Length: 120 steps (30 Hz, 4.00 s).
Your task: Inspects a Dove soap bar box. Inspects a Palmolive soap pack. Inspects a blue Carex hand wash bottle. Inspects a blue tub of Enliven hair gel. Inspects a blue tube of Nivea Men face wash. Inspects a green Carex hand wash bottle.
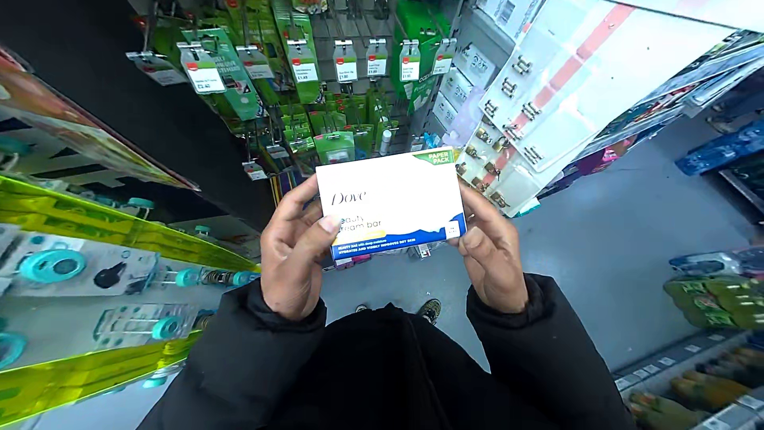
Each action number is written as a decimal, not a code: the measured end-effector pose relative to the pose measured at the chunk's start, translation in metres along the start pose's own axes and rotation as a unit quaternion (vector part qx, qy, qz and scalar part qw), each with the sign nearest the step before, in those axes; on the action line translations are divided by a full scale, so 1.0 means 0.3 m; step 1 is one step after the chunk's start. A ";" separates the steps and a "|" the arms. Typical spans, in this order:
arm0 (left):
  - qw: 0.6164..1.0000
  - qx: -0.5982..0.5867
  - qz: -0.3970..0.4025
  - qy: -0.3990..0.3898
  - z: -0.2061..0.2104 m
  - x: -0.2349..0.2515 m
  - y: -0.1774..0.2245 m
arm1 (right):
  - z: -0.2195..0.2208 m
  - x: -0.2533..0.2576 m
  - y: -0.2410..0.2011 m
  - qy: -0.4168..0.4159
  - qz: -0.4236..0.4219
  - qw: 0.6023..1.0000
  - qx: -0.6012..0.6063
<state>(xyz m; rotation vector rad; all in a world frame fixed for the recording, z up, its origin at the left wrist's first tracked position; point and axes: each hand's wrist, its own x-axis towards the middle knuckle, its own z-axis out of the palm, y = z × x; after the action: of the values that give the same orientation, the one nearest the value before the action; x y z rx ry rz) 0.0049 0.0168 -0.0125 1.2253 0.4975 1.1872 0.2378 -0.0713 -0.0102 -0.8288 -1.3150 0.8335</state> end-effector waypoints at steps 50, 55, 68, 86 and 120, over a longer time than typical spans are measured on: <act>0.993 -0.003 0.040 -0.113 -0.074 -0.078 0.010 | 0.127 -0.065 0.002 0.089 0.040 0.995 0.006; 0.993 0.004 0.031 -0.113 -0.071 -0.084 0.021 | 0.130 -0.062 0.001 0.094 0.044 0.994 0.015; 0.991 0.002 0.050 -0.124 -0.082 -0.062 0.001 | 0.123 -0.062 0.007 0.096 0.046 0.994 0.034; 0.979 -0.023 0.075 -0.189 -0.029 -0.006 -0.026 | 0.098 -0.097 -0.073 0.127 0.023 0.991 -0.040; 0.950 0.139 0.210 -0.182 1.065 0.016 -0.303 | -1.003 -0.373 -0.364 0.110 -0.096 0.989 -0.028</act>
<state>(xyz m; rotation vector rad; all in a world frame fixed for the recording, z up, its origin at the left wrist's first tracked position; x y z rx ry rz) 0.3098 -0.1126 0.0133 1.8174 0.1265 1.2276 0.5347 -0.2338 0.0113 -0.8000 -1.2050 0.5384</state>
